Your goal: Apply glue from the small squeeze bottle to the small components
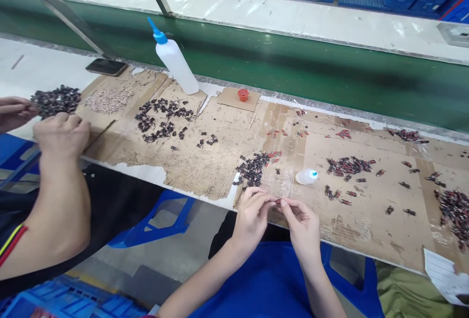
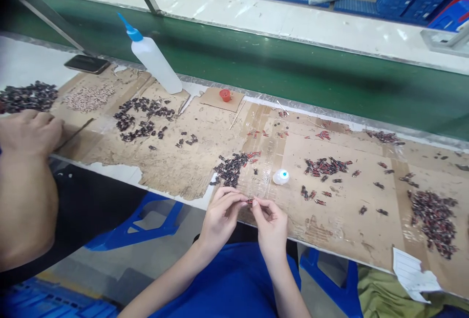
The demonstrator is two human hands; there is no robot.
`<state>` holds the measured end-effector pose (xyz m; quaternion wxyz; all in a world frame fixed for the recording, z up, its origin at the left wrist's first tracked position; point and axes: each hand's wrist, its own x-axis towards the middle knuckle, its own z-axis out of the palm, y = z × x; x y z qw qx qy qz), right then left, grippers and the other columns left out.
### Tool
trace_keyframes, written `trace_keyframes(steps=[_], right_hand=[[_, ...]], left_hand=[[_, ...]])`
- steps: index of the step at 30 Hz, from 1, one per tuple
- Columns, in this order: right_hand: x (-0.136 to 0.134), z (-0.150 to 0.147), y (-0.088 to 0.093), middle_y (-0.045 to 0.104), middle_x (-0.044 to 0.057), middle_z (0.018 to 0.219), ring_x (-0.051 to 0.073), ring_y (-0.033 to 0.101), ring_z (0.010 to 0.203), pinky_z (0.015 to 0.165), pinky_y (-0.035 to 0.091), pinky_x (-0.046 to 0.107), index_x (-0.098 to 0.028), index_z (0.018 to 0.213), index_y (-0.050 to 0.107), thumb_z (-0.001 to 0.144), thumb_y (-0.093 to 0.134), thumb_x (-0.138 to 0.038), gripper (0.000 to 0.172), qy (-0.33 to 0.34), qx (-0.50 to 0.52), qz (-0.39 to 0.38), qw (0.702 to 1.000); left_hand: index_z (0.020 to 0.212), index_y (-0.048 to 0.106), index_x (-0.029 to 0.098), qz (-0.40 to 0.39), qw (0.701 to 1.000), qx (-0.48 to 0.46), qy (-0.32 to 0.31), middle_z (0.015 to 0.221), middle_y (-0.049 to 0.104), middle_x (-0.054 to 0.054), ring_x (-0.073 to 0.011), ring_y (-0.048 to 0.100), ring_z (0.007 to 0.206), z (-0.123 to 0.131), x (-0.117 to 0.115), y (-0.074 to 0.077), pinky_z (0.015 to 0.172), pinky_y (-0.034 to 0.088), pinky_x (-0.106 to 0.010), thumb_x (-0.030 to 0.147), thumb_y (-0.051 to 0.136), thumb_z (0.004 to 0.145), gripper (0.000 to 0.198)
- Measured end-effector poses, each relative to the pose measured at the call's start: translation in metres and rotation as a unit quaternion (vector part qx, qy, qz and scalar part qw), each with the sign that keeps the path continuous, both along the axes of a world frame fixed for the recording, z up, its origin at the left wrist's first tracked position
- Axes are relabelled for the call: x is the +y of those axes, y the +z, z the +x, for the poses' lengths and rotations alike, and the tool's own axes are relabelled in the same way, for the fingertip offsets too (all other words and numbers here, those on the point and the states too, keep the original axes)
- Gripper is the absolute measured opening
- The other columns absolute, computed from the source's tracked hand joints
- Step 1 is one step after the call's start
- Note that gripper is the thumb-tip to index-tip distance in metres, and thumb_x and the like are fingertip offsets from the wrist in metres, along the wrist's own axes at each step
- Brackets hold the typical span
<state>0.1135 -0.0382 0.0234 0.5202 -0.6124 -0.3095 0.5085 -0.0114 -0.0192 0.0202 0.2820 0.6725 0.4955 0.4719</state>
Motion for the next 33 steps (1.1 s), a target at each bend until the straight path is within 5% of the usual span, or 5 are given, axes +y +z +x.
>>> trace_keyframes(steps=[15, 20, 26, 30, 33], right_hand=[[-0.01, 0.001, -0.002, 0.073, 0.008, 0.086, 0.02, 0.07, 0.079, 0.073, 0.059, 0.032, -0.019, 0.084, 0.075, 0.081, 0.069, -0.03, 0.012, -0.03, -0.137, 0.148, 0.979], [-0.01, 0.006, -0.002, 0.069, 0.002, 0.074, 0.015, 0.069, 0.069, 0.07, 0.059, 0.027, -0.019, 0.11, 0.068, 0.078, 0.073, -0.032, 0.035, -0.045, -0.034, 0.135, 0.989], [-0.012, 0.019, -0.004, 0.069, 0.002, 0.073, 0.017, 0.069, 0.068, 0.07, 0.059, 0.031, -0.02, 0.1, 0.07, 0.077, 0.073, -0.036, 0.028, -0.038, -0.031, 0.119, 0.992], [-0.012, 0.047, -0.011, 0.073, 0.009, 0.087, 0.021, 0.069, 0.077, 0.074, 0.058, 0.037, -0.018, 0.089, 0.074, 0.081, 0.068, -0.039, 0.023, -0.059, -0.182, 0.094, 0.977], [-0.009, 0.073, -0.014, 0.072, 0.012, 0.096, 0.024, 0.068, 0.087, 0.083, 0.056, 0.042, -0.017, 0.096, 0.073, 0.085, 0.063, -0.039, 0.027, -0.133, -0.331, 0.104, 0.928]], left_hand=[[0.084, 0.075, 0.02, -0.206, 0.969, -0.13, -0.034, 0.085, 0.067, -0.006, -0.0174, 0.064, 0.085, -0.002, 0.003, 0.017, 0.08, 0.053, -0.029, 0.021, 0.068, 0.079, 0.008], [0.08, 0.073, 0.018, -0.23, 0.958, -0.155, -0.069, 0.082, 0.066, -0.006, -0.0169, 0.063, 0.082, 0.001, 0.005, 0.022, 0.077, 0.052, -0.028, 0.022, 0.07, 0.078, 0.006], [0.081, 0.071, 0.018, -0.225, 0.961, -0.126, -0.103, 0.083, 0.068, -0.006, -0.0172, 0.065, 0.081, 0.013, 0.005, 0.014, 0.077, 0.053, -0.029, 0.022, 0.067, 0.081, 0.006], [0.104, 0.066, 0.02, -0.18, 0.972, -0.048, -0.143, 0.092, 0.072, -0.007, -0.0205, 0.066, 0.092, 0.02, 0.017, 0.005, 0.087, 0.051, -0.036, 0.022, 0.066, 0.085, 0.02], [0.113, 0.062, 0.02, -0.075, 0.985, 0.068, -0.14, 0.102, 0.072, -0.008, -0.0228, 0.061, 0.104, 0.013, 0.039, 0.0, 0.093, 0.048, -0.041, 0.015, 0.058, 0.089, 0.025]])
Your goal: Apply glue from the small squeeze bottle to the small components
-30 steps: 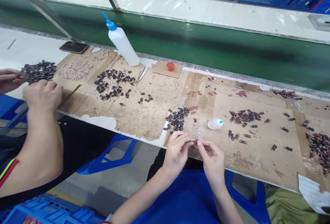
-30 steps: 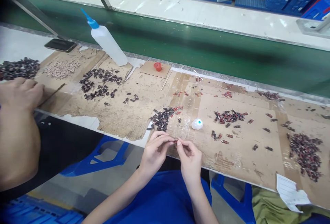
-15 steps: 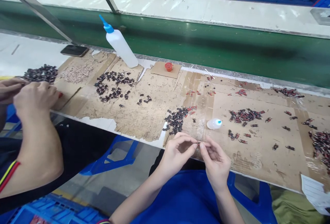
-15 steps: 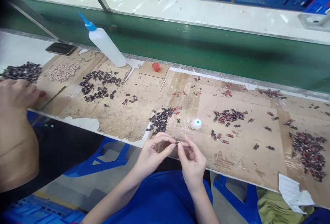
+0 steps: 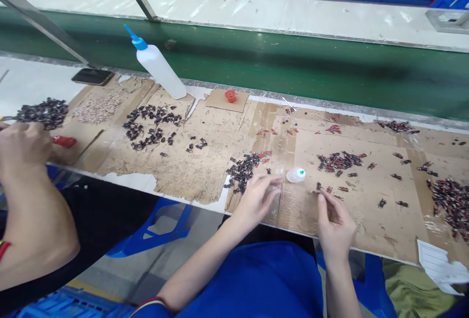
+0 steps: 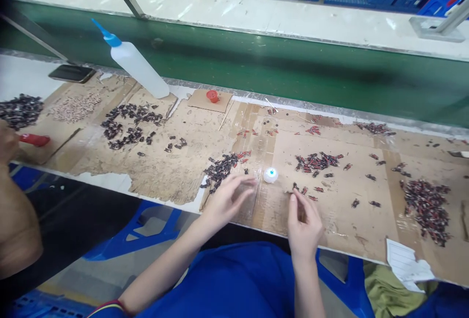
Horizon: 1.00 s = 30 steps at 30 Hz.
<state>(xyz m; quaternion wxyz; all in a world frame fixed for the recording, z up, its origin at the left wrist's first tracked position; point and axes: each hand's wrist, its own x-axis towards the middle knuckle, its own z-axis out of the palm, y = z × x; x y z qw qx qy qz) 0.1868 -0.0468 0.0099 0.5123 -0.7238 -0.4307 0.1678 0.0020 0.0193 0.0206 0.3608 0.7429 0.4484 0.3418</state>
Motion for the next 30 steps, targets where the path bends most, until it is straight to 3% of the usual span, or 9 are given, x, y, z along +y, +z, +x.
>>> trace_keyframes(steps=[3, 7, 10, 13, 16, 18, 20, 24, 30], right_hand=[[0.01, 0.015, 0.001, 0.069, 0.015, 0.108, 0.027, 0.063, 0.098, 0.091, 0.051, 0.048, -0.016, 0.106, 0.071, 0.083, 0.066, -0.04, 0.033, -0.029, -0.147, 0.02, 0.989], [0.034, 0.008, 0.0, 0.067, 0.015, 0.11, 0.032, 0.053, 0.11, 0.098, 0.043, 0.054, -0.017, 0.119, 0.063, 0.078, 0.069, -0.052, 0.054, 0.072, -0.254, 0.026, 0.964], [0.052, -0.003, -0.001, 0.064, 0.014, 0.117, 0.034, 0.045, 0.121, 0.101, 0.039, 0.056, -0.019, 0.111, 0.063, 0.08, 0.064, -0.056, 0.048, 0.136, -0.25, 0.02, 0.958], [0.061, -0.008, 0.002, 0.065, 0.013, 0.117, 0.034, 0.043, 0.127, 0.102, 0.038, 0.055, -0.021, 0.096, 0.061, 0.084, 0.062, -0.05, 0.031, 0.185, -0.19, 0.015, 0.964], [0.057, -0.01, 0.008, 0.07, 0.011, 0.106, 0.029, 0.06, 0.11, 0.092, 0.048, 0.048, -0.021, 0.094, 0.057, 0.08, 0.067, -0.046, 0.031, 0.212, -0.058, -0.009, 0.975], [0.051, -0.011, 0.011, 0.073, 0.008, 0.092, 0.025, 0.068, 0.085, 0.077, 0.054, 0.04, -0.021, 0.09, 0.058, 0.073, 0.073, -0.047, 0.035, 0.2, 0.041, -0.037, 0.978], [0.045, -0.01, 0.013, 0.073, 0.005, 0.081, 0.021, 0.067, 0.069, 0.064, 0.054, 0.033, -0.021, 0.082, 0.06, 0.062, 0.081, -0.049, 0.04, 0.174, 0.113, -0.046, 0.977], [0.038, -0.007, 0.007, 0.071, 0.004, 0.072, 0.019, 0.063, 0.06, 0.055, 0.05, 0.029, -0.019, 0.075, 0.066, 0.054, 0.085, -0.047, 0.041, 0.125, 0.205, -0.026, 0.97], [0.041, -0.013, 0.003, 0.068, 0.004, 0.065, 0.018, 0.063, 0.058, 0.055, 0.049, 0.029, -0.017, 0.072, 0.066, 0.065, 0.076, -0.052, 0.037, 0.064, 0.253, -0.032, 0.965]], left_hand=[[0.108, 0.065, 0.021, 0.111, 0.987, 0.115, -0.004, 0.108, 0.071, -0.007, -0.0244, 0.056, 0.109, -0.01, 0.025, -0.003, 0.094, 0.045, -0.044, 0.002, 0.046, 0.089, 0.032], [0.105, 0.066, 0.02, 0.17, 0.957, 0.223, -0.072, 0.11, 0.069, -0.006, -0.0262, 0.052, 0.112, -0.015, 0.045, -0.005, 0.095, 0.04, -0.045, -0.004, 0.046, 0.086, 0.036], [0.097, 0.068, 0.019, 0.183, 0.95, 0.24, -0.079, 0.1, 0.07, -0.007, -0.0254, 0.052, 0.106, -0.016, 0.047, -0.005, 0.092, 0.039, -0.043, 0.0, 0.051, 0.087, 0.027], [0.097, 0.068, 0.02, 0.189, 0.953, 0.225, -0.075, 0.093, 0.071, -0.006, -0.0239, 0.053, 0.099, -0.02, 0.037, -0.005, 0.089, 0.038, -0.042, 0.004, 0.055, 0.087, 0.023], [0.1, 0.068, 0.022, 0.187, 0.957, 0.214, -0.068, 0.093, 0.071, -0.005, -0.0228, 0.054, 0.098, -0.027, 0.021, -0.006, 0.09, 0.036, -0.042, 0.006, 0.056, 0.088, 0.024], [0.1, 0.069, 0.024, 0.178, 0.96, 0.212, -0.046, 0.092, 0.072, -0.004, -0.0221, 0.056, 0.097, -0.029, 0.012, -0.009, 0.088, 0.036, -0.04, 0.007, 0.056, 0.088, 0.024], [0.102, 0.068, 0.025, 0.17, 0.963, 0.208, -0.018, 0.092, 0.072, -0.004, -0.0219, 0.058, 0.096, -0.029, 0.005, -0.013, 0.087, 0.037, -0.039, 0.01, 0.057, 0.089, 0.023], [0.112, 0.063, 0.023, 0.152, 0.972, 0.174, 0.03, 0.097, 0.074, -0.006, -0.0225, 0.06, 0.1, -0.025, 0.001, -0.02, 0.087, 0.039, -0.039, 0.013, 0.057, 0.089, 0.025], [0.109, 0.062, 0.021, 0.148, 0.98, 0.116, 0.058, 0.086, 0.076, -0.002, -0.0218, 0.065, 0.097, -0.024, 0.001, -0.026, 0.087, 0.038, -0.039, 0.012, 0.062, 0.087, 0.023]])
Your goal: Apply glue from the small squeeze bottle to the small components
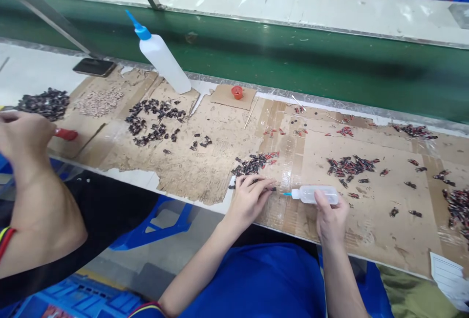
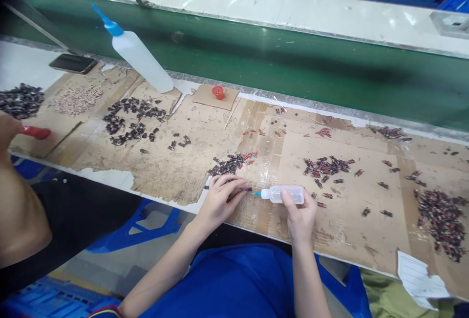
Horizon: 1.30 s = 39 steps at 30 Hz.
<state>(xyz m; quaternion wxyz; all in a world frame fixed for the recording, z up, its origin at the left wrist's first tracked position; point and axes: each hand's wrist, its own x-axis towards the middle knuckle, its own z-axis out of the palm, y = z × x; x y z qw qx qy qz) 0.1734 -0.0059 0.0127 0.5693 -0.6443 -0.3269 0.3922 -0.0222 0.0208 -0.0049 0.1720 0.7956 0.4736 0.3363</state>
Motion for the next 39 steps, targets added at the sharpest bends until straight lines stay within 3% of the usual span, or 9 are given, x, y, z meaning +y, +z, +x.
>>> trace_keyframes(steps=[10, 23, 32, 39], right_hand=[[0.01, -0.02, 0.009, 0.063, 0.001, 0.056, 0.013, 0.054, 0.048, 0.047, 0.043, 0.024, -0.018, 0.066, 0.061, 0.074, 0.068, -0.053, 0.037, 0.016, -0.138, -0.008, 0.99], [0.01, -0.019, 0.007, 0.059, -0.001, 0.055, 0.012, 0.051, 0.048, 0.047, 0.041, 0.023, -0.018, 0.066, 0.061, 0.079, 0.066, -0.047, 0.032, 0.037, -0.149, -0.029, 0.988], [0.012, -0.02, 0.015, 0.056, -0.003, 0.051, 0.011, 0.047, 0.044, 0.043, 0.036, 0.022, -0.018, 0.063, 0.057, 0.079, 0.065, -0.046, 0.033, 0.008, -0.181, -0.012, 0.983], [0.012, -0.02, 0.012, 0.057, -0.002, 0.053, 0.011, 0.047, 0.045, 0.044, 0.037, 0.022, -0.018, 0.065, 0.059, 0.08, 0.065, -0.049, 0.035, 0.041, -0.176, -0.007, 0.984]], left_hand=[[0.099, 0.067, 0.022, 0.006, 1.0, -0.005, 0.03, 0.083, 0.077, -0.002, -0.021, 0.068, 0.092, 0.002, -0.002, 0.003, 0.087, 0.039, -0.039, 0.018, 0.061, 0.089, 0.012], [0.095, 0.066, 0.021, 0.014, 0.999, -0.026, 0.029, 0.085, 0.077, 0.0, -0.0195, 0.068, 0.089, 0.002, 0.001, 0.01, 0.085, 0.038, -0.037, 0.015, 0.064, 0.087, 0.01], [0.094, 0.066, 0.021, 0.024, 0.999, -0.002, 0.027, 0.084, 0.077, 0.0, -0.0191, 0.068, 0.088, 0.003, 0.001, 0.012, 0.086, 0.037, -0.037, 0.015, 0.062, 0.089, 0.008], [0.095, 0.066, 0.021, 0.023, 0.999, 0.002, 0.033, 0.083, 0.077, 0.0, -0.019, 0.068, 0.088, 0.002, 0.001, 0.009, 0.085, 0.038, -0.038, 0.018, 0.06, 0.091, 0.007]])
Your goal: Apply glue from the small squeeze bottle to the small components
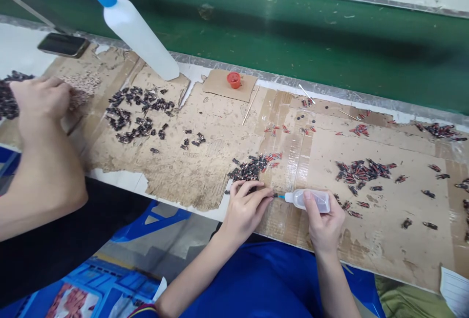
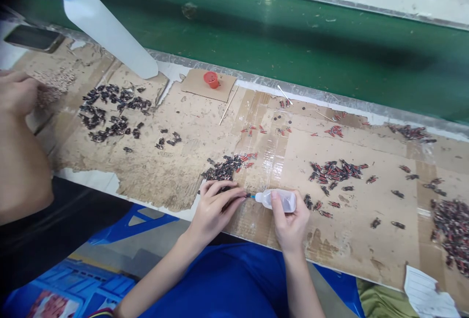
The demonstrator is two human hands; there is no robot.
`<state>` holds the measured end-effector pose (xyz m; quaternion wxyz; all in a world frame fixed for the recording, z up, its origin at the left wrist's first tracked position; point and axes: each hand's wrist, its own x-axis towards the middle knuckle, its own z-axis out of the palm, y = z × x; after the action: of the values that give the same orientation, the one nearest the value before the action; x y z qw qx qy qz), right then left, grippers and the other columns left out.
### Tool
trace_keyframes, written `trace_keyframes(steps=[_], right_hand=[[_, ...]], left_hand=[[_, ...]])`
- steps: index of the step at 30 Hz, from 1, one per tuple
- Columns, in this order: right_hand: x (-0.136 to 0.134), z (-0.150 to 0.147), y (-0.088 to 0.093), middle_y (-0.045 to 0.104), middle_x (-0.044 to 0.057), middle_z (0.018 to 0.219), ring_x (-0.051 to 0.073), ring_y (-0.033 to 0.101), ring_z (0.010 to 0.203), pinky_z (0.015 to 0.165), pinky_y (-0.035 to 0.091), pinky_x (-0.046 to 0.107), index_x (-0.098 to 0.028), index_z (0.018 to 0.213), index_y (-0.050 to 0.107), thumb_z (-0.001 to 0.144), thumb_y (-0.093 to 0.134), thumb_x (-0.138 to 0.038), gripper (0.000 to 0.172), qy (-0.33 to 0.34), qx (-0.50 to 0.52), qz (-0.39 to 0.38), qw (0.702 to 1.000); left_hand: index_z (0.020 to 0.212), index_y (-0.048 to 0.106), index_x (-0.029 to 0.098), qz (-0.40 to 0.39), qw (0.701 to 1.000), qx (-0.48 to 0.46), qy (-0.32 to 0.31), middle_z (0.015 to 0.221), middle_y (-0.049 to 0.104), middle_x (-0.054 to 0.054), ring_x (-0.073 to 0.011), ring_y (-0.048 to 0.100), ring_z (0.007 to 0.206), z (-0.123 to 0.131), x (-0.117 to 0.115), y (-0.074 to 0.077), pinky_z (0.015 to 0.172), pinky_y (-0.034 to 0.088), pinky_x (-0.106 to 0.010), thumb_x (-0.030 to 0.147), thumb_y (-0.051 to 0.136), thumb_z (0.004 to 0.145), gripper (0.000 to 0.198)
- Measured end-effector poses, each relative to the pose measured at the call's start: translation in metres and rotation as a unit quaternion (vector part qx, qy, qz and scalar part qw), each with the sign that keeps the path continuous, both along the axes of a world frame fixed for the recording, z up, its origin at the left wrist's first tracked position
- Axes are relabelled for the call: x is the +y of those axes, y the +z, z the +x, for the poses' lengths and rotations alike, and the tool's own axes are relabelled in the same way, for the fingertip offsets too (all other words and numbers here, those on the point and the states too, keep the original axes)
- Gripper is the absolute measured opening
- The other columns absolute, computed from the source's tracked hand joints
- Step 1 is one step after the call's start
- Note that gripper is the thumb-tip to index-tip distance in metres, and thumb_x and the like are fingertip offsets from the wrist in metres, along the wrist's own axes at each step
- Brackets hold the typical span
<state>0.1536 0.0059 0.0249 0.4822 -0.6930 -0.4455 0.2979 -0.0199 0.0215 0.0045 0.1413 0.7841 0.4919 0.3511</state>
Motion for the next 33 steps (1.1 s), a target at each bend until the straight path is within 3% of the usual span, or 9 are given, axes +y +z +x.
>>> trace_keyframes(steps=[8, 14, 18, 20, 23, 27, 30, 33], right_hand=[[-0.002, -0.001, -0.003, 0.056, -0.002, 0.053, 0.01, 0.047, 0.046, 0.045, 0.037, 0.022, -0.017, 0.064, 0.058, 0.078, 0.067, -0.043, 0.031, -0.046, 0.009, 0.011, 0.999], [-0.007, 0.006, -0.017, 0.06, -0.002, 0.063, 0.011, 0.053, 0.05, 0.047, 0.04, 0.023, -0.017, 0.076, 0.059, 0.075, 0.072, -0.04, 0.026, -0.113, 0.155, 0.06, 0.98], [-0.003, 0.008, -0.017, 0.069, 0.002, 0.083, 0.02, 0.07, 0.075, 0.072, 0.053, 0.034, -0.021, 0.085, 0.05, 0.065, 0.081, -0.028, 0.038, -0.101, 0.179, 0.1, 0.974], [0.001, 0.006, -0.015, 0.072, 0.005, 0.09, 0.024, 0.071, 0.09, 0.085, 0.053, 0.042, -0.023, 0.084, 0.044, 0.063, 0.083, -0.026, 0.045, -0.084, 0.157, 0.109, 0.978], [0.007, 0.004, -0.016, 0.073, 0.008, 0.097, 0.025, 0.069, 0.1, 0.093, 0.05, 0.046, -0.024, 0.086, 0.04, 0.063, 0.083, -0.028, 0.049, -0.077, 0.101, 0.094, 0.987], [0.008, 0.001, -0.02, 0.072, 0.009, 0.1, 0.024, 0.069, 0.098, 0.091, 0.051, 0.044, -0.023, 0.091, 0.042, 0.064, 0.083, -0.03, 0.049, -0.072, 0.048, 0.077, 0.993], [0.001, -0.002, -0.019, 0.067, 0.012, 0.113, 0.023, 0.067, 0.103, 0.083, 0.054, 0.039, -0.022, 0.103, 0.045, 0.064, 0.083, -0.026, 0.055, -0.084, -0.011, 0.144, 0.986], [-0.012, -0.006, -0.017, 0.067, 0.009, 0.108, 0.021, 0.067, 0.098, 0.068, 0.054, 0.031, -0.022, 0.106, 0.048, 0.067, 0.081, -0.016, 0.051, -0.093, -0.077, 0.233, 0.965]], left_hand=[[0.094, 0.067, 0.022, -0.001, 1.0, 0.002, 0.001, 0.084, 0.077, 0.0, -0.0187, 0.068, 0.088, 0.0, 0.0, -0.001, 0.086, 0.038, -0.038, 0.019, 0.06, 0.091, 0.008], [0.096, 0.067, 0.021, -0.012, 1.0, -0.002, 0.002, 0.085, 0.077, -0.002, -0.0212, 0.066, 0.092, 0.001, -0.002, -0.001, 0.086, 0.037, -0.039, 0.017, 0.06, 0.09, 0.01], [0.096, 0.067, 0.021, -0.027, 0.999, -0.001, -0.018, 0.084, 0.076, -0.002, -0.0221, 0.064, 0.095, -0.002, 0.0, 0.005, 0.085, 0.038, -0.038, 0.018, 0.062, 0.089, 0.009], [0.095, 0.068, 0.021, -0.033, 0.999, 0.003, -0.027, 0.085, 0.076, -0.002, -0.0227, 0.063, 0.098, -0.004, 0.005, 0.01, 0.086, 0.039, -0.038, 0.02, 0.063, 0.089, 0.008], [0.093, 0.069, 0.022, -0.018, 1.0, 0.02, -0.002, 0.09, 0.075, -0.003, -0.0236, 0.06, 0.101, -0.003, 0.02, 0.013, 0.088, 0.039, -0.04, 0.019, 0.062, 0.089, 0.008], [0.089, 0.07, 0.021, 0.004, 0.998, 0.052, 0.035, 0.096, 0.071, -0.006, -0.026, 0.054, 0.103, 0.009, 0.041, 0.011, 0.085, 0.042, -0.041, 0.017, 0.063, 0.088, 0.008], [0.092, 0.07, 0.02, -0.009, 0.994, 0.104, 0.034, 0.098, 0.067, -0.009, -0.0268, 0.051, 0.102, 0.019, 0.051, 0.009, 0.082, 0.042, -0.04, 0.014, 0.062, 0.087, 0.011], [0.09, 0.069, 0.018, -0.027, 0.987, 0.154, 0.023, 0.097, 0.064, -0.01, -0.0269, 0.049, 0.102, 0.023, 0.053, 0.011, 0.081, 0.041, -0.04, 0.01, 0.058, 0.088, 0.014]])
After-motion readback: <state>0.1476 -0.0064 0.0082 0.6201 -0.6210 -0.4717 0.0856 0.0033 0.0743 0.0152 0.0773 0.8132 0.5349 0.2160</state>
